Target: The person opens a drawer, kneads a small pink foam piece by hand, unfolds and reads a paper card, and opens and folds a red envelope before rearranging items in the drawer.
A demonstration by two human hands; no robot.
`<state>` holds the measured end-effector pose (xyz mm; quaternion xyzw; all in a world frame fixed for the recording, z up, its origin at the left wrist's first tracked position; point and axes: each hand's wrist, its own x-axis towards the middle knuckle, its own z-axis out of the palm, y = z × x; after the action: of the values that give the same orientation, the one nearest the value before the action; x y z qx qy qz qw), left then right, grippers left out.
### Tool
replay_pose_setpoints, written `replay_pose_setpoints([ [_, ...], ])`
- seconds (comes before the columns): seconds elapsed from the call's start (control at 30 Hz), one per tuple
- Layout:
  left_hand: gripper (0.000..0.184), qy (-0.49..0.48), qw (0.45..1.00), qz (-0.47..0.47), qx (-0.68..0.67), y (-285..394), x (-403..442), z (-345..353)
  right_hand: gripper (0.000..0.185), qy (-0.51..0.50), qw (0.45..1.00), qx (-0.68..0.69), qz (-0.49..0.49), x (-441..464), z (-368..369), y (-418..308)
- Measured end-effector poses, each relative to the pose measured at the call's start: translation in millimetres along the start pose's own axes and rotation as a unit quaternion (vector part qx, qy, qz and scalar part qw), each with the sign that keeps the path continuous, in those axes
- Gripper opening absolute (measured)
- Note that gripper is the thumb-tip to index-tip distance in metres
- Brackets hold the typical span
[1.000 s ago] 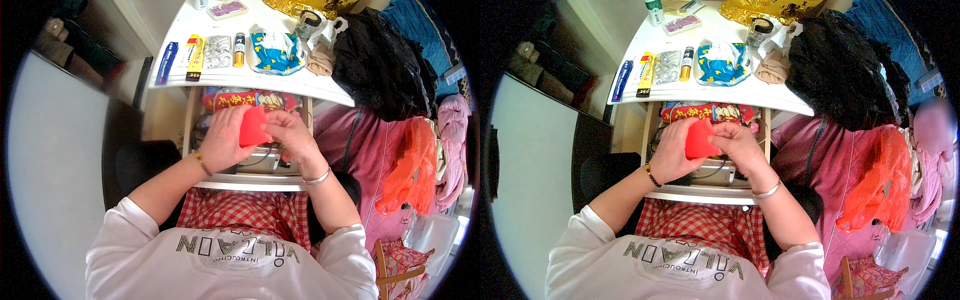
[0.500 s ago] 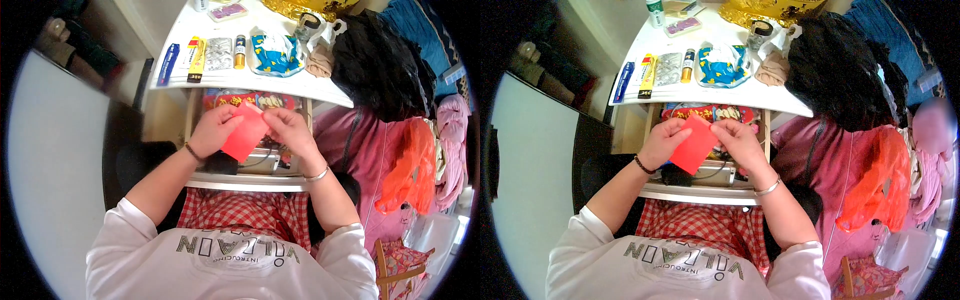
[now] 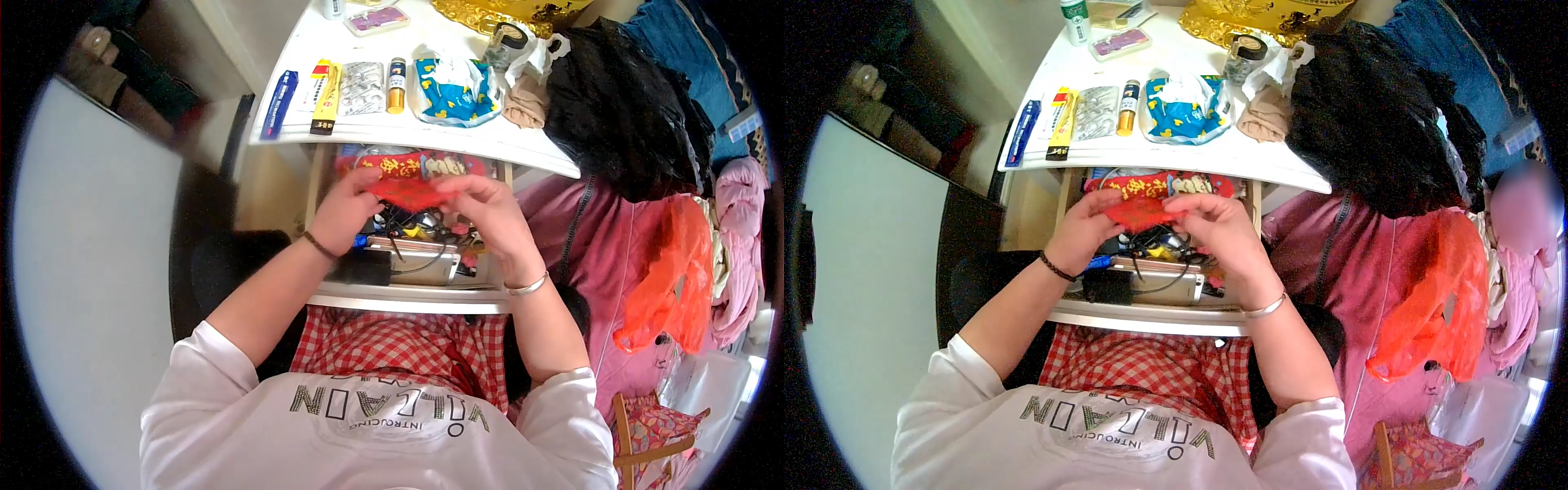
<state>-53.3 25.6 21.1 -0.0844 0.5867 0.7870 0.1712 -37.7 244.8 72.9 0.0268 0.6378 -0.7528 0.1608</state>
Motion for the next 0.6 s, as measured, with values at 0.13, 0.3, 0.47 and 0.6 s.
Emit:
replay_pose_setpoints([
  [0.13, 0.031, -0.143, 0.954, -0.091, -0.249, 28, -9, 3, 0.02, -0.074, 0.987, -0.099, -0.098, 2, -7, 4],
  [0.3, 0.03, -0.087, 0.98, -0.062, -0.167, 15, -5, 5, 0.022, -0.061, 0.974, -0.19, -0.107, 5, -5, 14],
  [0.47, 0.027, -0.073, 0.981, -0.06, -0.169, 11, -9, 7, 0.016, 0.085, 0.992, -0.088, -0.022, 9, 1, 14],
  [0.6, 0.022, -0.038, 0.987, -0.053, -0.15, 6, -5, 6, 0.025, 0.031, 0.989, -0.135, 0.042, 11, -3, 21],
])
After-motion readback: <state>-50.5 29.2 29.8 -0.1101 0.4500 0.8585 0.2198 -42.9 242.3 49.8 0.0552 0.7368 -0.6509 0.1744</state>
